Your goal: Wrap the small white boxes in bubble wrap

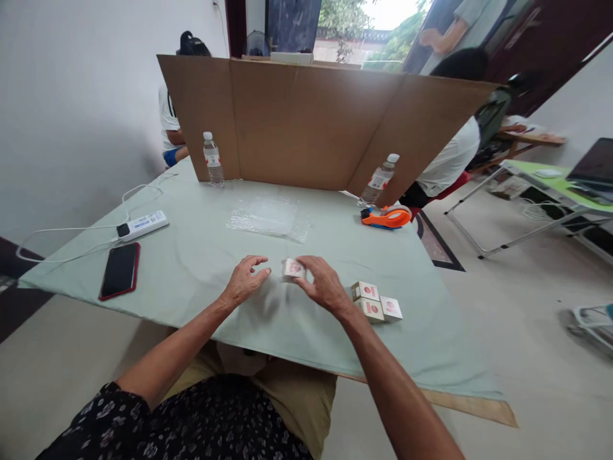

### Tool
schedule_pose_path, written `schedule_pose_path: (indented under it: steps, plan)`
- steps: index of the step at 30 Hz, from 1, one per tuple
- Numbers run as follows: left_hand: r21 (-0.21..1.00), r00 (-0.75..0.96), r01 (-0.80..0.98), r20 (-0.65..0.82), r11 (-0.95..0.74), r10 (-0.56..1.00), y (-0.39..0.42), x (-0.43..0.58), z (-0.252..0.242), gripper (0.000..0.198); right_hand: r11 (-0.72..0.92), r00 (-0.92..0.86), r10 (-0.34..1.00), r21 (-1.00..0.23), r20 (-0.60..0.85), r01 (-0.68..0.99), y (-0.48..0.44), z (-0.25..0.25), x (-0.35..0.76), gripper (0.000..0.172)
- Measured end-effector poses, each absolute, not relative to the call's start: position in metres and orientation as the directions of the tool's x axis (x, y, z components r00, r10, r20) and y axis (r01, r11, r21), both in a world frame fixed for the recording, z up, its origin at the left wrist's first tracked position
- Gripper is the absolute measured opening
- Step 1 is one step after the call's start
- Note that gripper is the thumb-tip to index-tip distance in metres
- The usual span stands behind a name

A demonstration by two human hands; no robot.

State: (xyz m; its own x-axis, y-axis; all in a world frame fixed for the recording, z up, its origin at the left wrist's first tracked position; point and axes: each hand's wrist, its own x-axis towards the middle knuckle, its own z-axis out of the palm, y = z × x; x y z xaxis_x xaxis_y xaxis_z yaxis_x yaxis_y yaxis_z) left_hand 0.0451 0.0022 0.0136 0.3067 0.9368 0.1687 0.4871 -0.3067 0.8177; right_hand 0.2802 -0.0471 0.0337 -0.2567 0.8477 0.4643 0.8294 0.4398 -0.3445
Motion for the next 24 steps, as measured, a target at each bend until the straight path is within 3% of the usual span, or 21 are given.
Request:
schedule_pose_path:
  steps: [5, 7, 10, 19, 24]
  plan:
    - [0.689, 0.359, 0.597, 0.227, -0.410, 0.905, 0.004, 0.052, -0.014, 0.033, 0.214, -0.050, 0.910, -0.363, 0.410, 0.907, -0.030, 0.047, 0.375, 0.041]
    - [0.547, 0.406, 0.681, 0.271, -0.486, 0.873, 0.002, 0.052, -0.028, 0.030, 0.085, 0.071, 0.933, -0.407, 0.354, 0.909, -0.017, 0.048, 0.407, 0.045]
    - [0.442, 0.426, 0.728, 0.306, -0.523, 0.851, -0.001, 0.051, -0.042, 0.029, -0.051, 0.183, 0.946, -0.437, 0.266, 0.898, 0.011, 0.044, 0.444, 0.047]
    - [0.391, 0.435, 0.733, 0.360, -0.557, 0.826, -0.001, 0.051, -0.047, 0.030, -0.101, 0.195, 0.964, -0.434, 0.178, 0.895, 0.079, 0.005, 0.485, 0.043]
    - [0.403, 0.428, 0.732, 0.355, -0.550, 0.831, -0.003, 0.052, -0.048, 0.030, -0.111, 0.179, 0.976, -0.429, 0.123, 0.897, 0.082, -0.001, 0.495, 0.060]
